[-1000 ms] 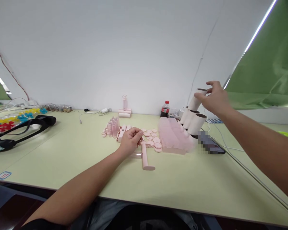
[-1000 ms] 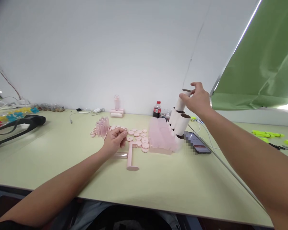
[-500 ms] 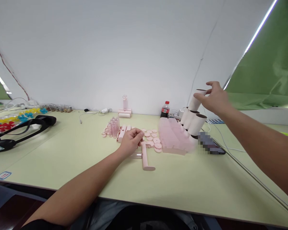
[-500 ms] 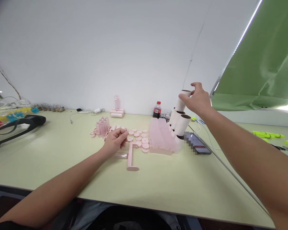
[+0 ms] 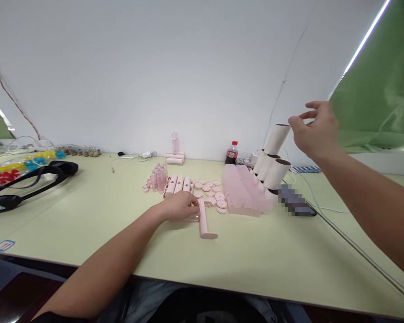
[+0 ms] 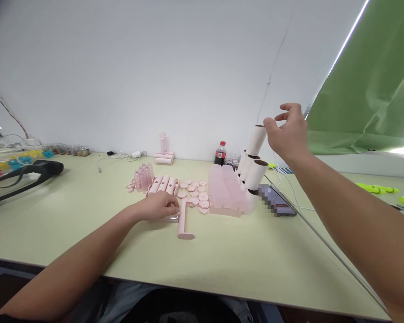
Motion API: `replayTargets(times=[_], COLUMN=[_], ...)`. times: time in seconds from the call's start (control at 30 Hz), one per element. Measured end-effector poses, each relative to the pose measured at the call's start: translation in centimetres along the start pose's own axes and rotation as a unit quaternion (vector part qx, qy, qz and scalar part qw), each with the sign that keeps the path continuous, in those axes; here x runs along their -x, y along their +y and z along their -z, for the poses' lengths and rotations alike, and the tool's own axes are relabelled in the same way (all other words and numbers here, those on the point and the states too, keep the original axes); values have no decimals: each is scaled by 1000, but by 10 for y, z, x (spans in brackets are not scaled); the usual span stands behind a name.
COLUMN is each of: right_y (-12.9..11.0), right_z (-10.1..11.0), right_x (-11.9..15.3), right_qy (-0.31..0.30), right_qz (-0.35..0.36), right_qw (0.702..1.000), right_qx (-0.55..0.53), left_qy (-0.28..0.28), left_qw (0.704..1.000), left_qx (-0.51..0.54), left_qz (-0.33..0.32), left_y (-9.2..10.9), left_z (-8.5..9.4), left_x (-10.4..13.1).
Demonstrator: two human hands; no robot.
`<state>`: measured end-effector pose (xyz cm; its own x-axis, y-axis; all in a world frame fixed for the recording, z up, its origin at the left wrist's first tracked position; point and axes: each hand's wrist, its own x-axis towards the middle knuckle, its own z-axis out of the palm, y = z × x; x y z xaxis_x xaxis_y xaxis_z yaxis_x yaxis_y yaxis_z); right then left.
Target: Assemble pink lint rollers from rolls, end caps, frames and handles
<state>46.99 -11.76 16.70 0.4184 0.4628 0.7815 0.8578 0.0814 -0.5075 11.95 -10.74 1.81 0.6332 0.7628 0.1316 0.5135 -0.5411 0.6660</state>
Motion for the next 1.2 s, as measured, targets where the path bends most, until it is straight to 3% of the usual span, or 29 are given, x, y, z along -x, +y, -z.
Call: replayTargets(times=[0.1, 0.2, 0.3, 0.4, 0.5, 0.6, 0.7, 0.8, 0.87, 0.97, 1.1, 1.2], right_y=[-8, -21, -35, -44, -41, -32, -27, -29, -32, -31, -23, -18], right_z=[1, 2, 1, -5, -19, -35, -44, -46, -46, -47, -49, -47], right_x=[10, 37, 82, 131, 174, 204, 219, 224, 225, 225, 224, 221], right_qy=[36, 45, -10, -108, -212, -299, -442, -522, -550, -573, -601, -622], right_qz=[66, 136, 178, 196, 126, -10, -145, -198, -210, -219, -215, -208], right_qw=[996, 981, 958, 942, 916, 871, 772, 684, 652, 630, 599, 570], right_qx=[-45, -134, -224, -249, -316, -389, -432, -469, -478, -477, -483, -495], left_qy=[-12, -41, -63, -80, -57, 17, 94, 125, 122, 92, 13, -10], left_qw=[998, 991, 982, 975, 984, 992, 976, 953, 943, 944, 967, 974], left_qx=[-55, -122, -176, -209, -165, -95, -75, -95, -112, -109, -66, -60], left_qz=[14, 22, 13, -8, -35, -87, -180, -258, -289, -298, -244, -219], left_y=[0, 2, 4, 9, 12, 11, 10, 12, 13, 15, 15, 16], left_z=[-1, -5, -10, -11, -8, -4, -5, -11, -14, -16, -18, -20], left_x=[0, 0, 1, 2, 3, 2, 2, 2, 2, 2, 5, 7])
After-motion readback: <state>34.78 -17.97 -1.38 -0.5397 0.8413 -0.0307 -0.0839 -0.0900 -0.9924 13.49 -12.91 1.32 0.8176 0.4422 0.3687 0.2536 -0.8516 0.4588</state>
